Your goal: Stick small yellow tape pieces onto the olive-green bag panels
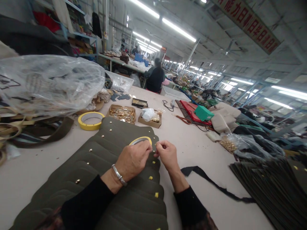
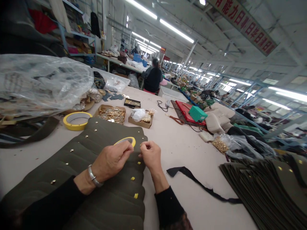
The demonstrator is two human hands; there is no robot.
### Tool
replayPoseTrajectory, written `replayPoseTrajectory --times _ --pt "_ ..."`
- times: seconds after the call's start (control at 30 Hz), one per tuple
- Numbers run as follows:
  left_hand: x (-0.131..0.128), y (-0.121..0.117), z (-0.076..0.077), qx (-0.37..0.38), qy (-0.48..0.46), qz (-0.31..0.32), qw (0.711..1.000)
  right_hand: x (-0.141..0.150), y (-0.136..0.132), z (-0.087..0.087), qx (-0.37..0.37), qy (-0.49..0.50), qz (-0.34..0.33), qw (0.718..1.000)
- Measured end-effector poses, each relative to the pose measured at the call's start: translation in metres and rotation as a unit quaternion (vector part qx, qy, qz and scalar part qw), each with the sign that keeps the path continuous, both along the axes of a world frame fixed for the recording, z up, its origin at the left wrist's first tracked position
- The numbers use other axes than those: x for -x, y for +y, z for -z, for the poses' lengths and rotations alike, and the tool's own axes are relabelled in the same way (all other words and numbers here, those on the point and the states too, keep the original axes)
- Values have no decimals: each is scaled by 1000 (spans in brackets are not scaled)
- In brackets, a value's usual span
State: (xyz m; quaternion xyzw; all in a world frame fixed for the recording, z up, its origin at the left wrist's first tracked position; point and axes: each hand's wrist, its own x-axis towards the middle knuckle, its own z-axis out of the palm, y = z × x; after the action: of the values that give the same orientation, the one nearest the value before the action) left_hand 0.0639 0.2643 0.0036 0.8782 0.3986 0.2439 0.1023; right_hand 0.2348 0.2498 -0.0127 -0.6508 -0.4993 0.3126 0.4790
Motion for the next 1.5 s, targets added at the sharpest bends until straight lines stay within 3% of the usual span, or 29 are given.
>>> replayPoseTrajectory --times 0.17,0.37,0.67,0.9,1.03,1.1,1.17,1.27,1.5 --pt "3 11 4 12 70 -22 997 -28 13 13 86 -5 -47 995" --pt "-1 14 9 32 141 -25 989 -30 10 16 124 -98 -92 983" --pt "-3 13 8 45 168 -27 984 -20 14 7 58 -265 -107 957" --pt "-2 12 6 56 166 -26 984 -28 16 16 78 -246 -93 962" --pt "-1 13 7 57 163 -24 985 -36 4 10 18 -253 -88 963" --pt "-1 13 8 56 162 -25 985 -35 -3 5 -42 -312 -131 940" --pt "-2 13 9 55 162 -27 985 -30 -6 1 -77 -396 -193 894" --pt "-2 13 9 53 159 -28 985 -20 -5 -2 -21 -477 -218 851" --pt "1 11 5 48 133 -22 990 -6 13 4 85 -473 -111 870"
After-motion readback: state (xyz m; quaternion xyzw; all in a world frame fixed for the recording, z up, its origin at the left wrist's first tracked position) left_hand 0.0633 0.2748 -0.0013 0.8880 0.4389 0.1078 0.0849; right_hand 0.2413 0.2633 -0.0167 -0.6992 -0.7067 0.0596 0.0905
